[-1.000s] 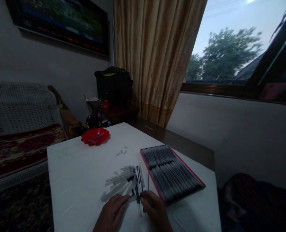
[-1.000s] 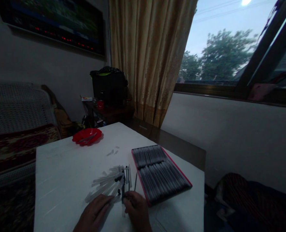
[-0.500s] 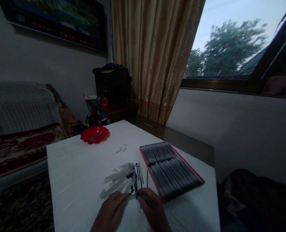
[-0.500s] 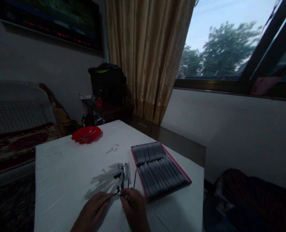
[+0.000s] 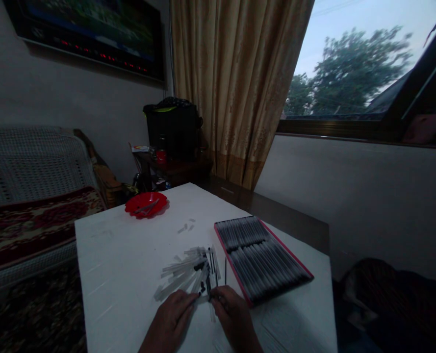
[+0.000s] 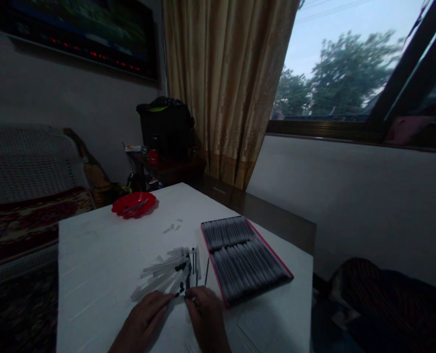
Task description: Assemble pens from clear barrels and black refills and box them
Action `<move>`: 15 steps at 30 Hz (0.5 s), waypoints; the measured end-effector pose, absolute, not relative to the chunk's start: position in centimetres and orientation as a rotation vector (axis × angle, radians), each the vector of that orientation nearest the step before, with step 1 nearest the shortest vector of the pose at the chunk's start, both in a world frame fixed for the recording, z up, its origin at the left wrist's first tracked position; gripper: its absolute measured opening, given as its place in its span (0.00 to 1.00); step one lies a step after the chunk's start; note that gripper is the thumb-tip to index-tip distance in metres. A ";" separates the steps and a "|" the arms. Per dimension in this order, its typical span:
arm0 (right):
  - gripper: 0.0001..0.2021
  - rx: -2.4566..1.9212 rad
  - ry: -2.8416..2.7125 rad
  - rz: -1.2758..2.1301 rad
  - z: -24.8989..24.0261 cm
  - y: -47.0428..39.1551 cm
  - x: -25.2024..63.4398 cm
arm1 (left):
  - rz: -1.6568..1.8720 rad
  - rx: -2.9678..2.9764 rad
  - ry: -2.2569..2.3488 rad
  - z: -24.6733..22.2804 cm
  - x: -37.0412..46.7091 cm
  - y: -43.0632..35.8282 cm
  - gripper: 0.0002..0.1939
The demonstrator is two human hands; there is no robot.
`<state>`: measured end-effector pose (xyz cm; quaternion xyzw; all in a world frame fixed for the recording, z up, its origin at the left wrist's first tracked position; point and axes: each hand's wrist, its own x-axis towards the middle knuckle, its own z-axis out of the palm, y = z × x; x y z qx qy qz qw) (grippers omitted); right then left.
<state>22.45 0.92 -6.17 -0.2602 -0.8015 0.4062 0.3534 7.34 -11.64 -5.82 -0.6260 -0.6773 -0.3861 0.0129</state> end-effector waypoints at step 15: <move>0.07 -0.621 -2.254 0.860 -6.2 0.8 22.7 | -1.115 -2.015 -2.011 -5.6 7.4 -11.7 0.14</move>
